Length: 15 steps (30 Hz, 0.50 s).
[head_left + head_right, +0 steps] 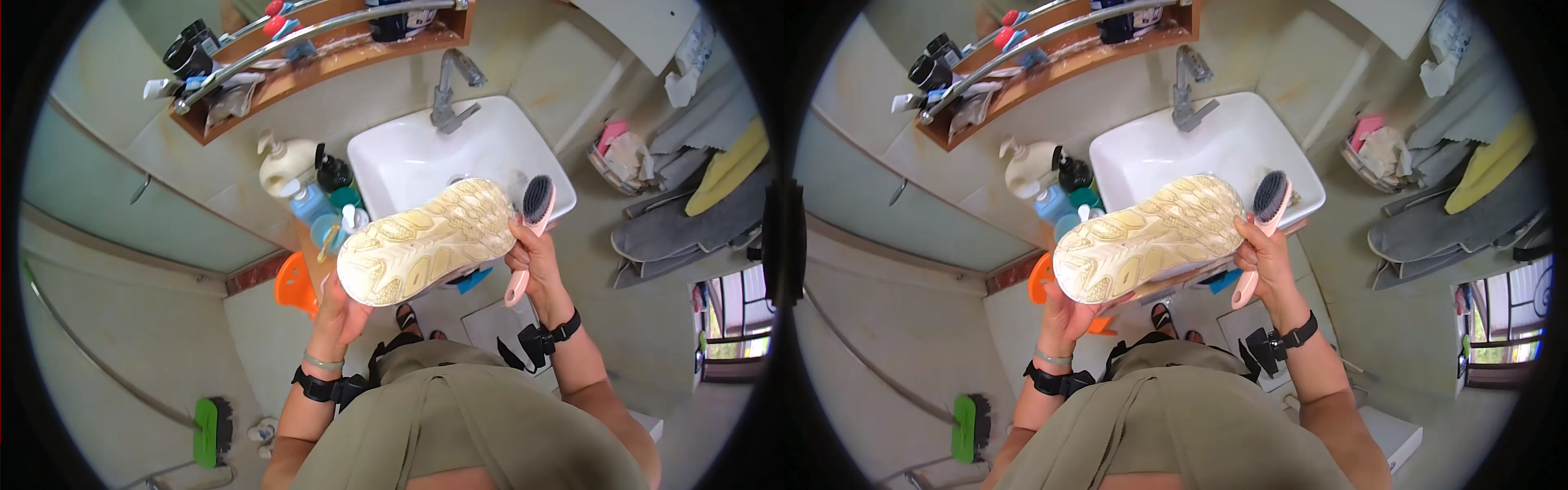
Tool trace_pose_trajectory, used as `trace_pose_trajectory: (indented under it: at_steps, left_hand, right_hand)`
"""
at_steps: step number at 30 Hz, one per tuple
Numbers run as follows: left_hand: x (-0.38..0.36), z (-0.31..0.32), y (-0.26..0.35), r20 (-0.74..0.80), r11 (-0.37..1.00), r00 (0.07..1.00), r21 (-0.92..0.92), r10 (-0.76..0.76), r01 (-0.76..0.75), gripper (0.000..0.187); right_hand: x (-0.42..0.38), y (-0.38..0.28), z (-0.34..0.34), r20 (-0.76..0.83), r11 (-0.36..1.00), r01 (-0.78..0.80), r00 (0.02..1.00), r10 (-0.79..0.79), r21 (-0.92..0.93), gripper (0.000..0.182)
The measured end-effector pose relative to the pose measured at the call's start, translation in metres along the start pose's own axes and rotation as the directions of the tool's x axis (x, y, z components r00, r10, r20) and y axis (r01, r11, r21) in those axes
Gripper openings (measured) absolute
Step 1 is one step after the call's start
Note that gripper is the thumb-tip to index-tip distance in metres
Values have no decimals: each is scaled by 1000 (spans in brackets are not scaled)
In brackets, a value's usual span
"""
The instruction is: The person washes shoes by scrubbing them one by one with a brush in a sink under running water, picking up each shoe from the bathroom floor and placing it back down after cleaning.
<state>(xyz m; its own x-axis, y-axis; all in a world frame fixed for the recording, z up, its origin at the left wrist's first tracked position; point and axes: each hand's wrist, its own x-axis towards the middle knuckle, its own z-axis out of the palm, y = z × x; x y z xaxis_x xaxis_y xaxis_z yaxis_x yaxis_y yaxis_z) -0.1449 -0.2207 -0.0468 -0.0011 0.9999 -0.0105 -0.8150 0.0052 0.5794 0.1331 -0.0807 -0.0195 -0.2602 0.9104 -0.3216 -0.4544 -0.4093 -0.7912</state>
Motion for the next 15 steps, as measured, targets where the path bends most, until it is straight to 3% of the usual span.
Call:
trace_pose_trajectory:
  at_steps: [5, 8, 10, 15]
  left_hand:
    - [54, 7, -1, -37, 998, 998, -36, -50, 48, 82]
    - [73, 14, 4, -39, 995, 996, 55, -85, 87, 72]
    - [80, 16, 8, -138, 973, 971, 100, -193, 208, 70]
    - [92, 24, -5, -251, 982, 962, 123, -109, 143, 62]
  right_hand:
    - [31, -19, -3, -117, 999, 34, 992, -37, -31, 20]
    - [49, -26, -4, -136, 1000, 2, 991, -4, -18, 21]
    - [57, -25, -4, -186, 998, 1, 983, -13, -61, 21]
    - [89, -30, -20, -92, 998, -63, 994, 59, -31, 19]
